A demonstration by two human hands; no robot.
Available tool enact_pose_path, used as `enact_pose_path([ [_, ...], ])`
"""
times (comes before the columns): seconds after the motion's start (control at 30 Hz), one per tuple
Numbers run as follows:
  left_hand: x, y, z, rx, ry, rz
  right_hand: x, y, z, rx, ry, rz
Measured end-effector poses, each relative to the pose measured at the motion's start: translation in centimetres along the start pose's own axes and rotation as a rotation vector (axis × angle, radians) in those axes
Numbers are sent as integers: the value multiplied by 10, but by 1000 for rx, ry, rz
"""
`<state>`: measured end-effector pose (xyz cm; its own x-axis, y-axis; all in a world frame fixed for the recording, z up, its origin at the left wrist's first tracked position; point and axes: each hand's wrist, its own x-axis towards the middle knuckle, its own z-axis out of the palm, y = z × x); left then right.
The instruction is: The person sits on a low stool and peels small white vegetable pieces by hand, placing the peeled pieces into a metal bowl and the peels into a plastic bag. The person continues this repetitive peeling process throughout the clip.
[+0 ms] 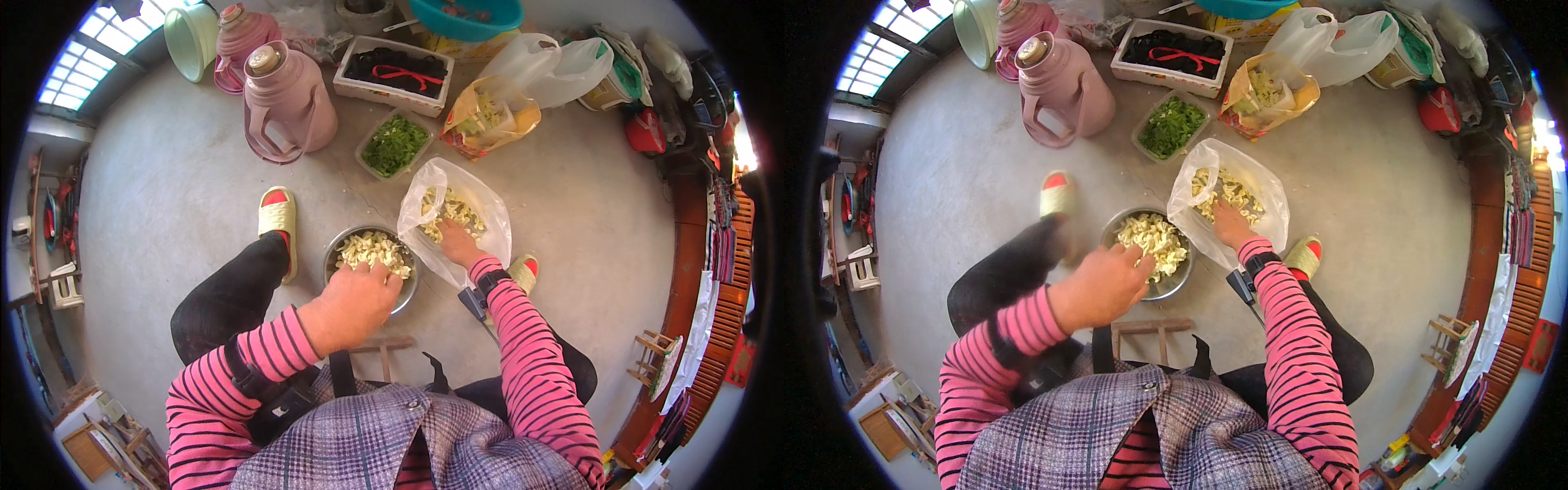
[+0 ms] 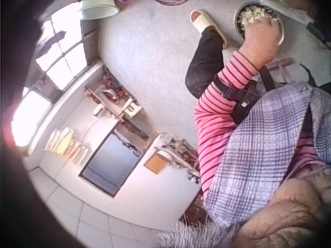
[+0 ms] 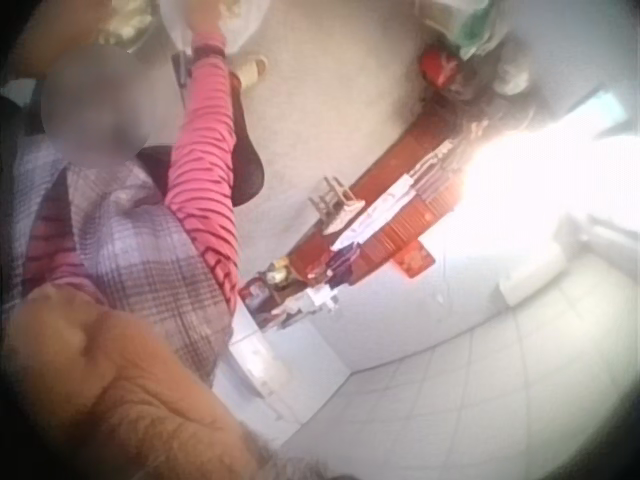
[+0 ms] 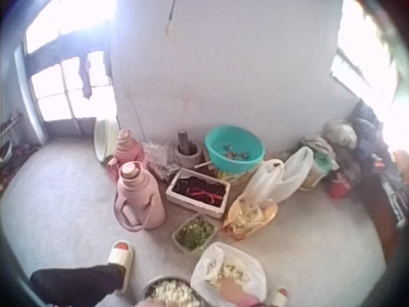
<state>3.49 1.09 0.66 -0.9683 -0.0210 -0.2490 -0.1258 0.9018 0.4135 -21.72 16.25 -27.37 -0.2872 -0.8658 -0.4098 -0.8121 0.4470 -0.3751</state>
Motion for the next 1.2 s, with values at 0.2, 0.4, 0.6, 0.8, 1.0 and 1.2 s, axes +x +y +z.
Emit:
enact_pose_path([
  [0.2, 0, 3, -2, 13, -112, 7, 41, -5, 22, -152, -102, 5],
  [0.4, 5, 1, -2, 16, -53, -21, 48, -3, 4, -16, -112, 188],
  [0.6, 5, 1, 5, 51, -12, 5, 22, 31, -31, 286, 45, 85],
  [0.8, 11, -8, 16, -72, 90, 16, -10, 13, -91, 945, 22, 361],
  [1.0, 28, -14, 17, -311, 165, -70, -47, -51, -174, 1029, 30, 143],
  [1.2, 40, -10, 8, -733, 432, -241, -95, -131, -226, 911, 54, -111],
])
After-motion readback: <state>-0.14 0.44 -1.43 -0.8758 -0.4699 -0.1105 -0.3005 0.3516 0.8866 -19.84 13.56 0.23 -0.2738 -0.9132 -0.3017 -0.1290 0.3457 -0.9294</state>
